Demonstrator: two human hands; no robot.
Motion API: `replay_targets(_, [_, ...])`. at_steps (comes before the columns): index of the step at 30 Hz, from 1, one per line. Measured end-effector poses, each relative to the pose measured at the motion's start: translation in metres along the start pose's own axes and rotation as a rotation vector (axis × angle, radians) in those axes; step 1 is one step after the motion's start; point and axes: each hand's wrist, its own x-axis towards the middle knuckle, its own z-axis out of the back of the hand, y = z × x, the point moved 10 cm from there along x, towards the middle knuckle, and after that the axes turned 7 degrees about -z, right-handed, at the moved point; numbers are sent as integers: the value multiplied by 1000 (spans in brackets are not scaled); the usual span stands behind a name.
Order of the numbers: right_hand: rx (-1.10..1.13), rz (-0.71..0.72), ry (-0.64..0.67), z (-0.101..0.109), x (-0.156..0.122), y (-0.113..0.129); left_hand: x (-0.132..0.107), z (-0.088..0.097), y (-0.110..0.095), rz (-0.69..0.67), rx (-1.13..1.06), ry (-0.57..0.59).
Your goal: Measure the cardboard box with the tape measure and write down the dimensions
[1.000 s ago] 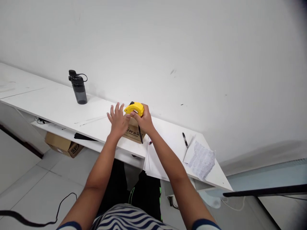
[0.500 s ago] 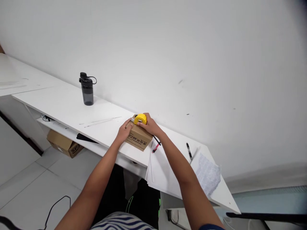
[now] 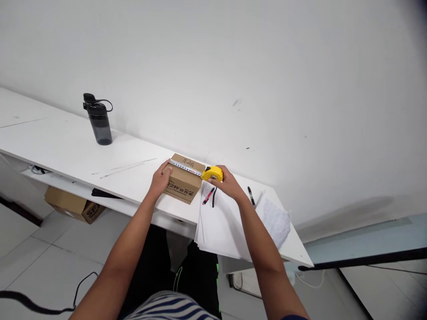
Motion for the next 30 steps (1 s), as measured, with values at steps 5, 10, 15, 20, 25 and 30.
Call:
replay_targets(5, [-197,119,29,-48,27,55,-5,1,-2,48,6,11])
replay_targets(10, [-166,338,59,-102,49,119,-12,3,-11,51,46,32])
replay_targets(15, [84,185,-167,-86,67,111,-41,-8,-17,104,139,-6])
replay_targets(20, [266,-64,-313,-69,78,58,-54,-5,-21,197,376,-55])
replay_targets(25, [207,-52,-300,-74,78,55,24,9,-27,4,257,-71])
replay_targets(30, [-25,35,-179,-93,84,76,70,-24,11,89,-186,237])
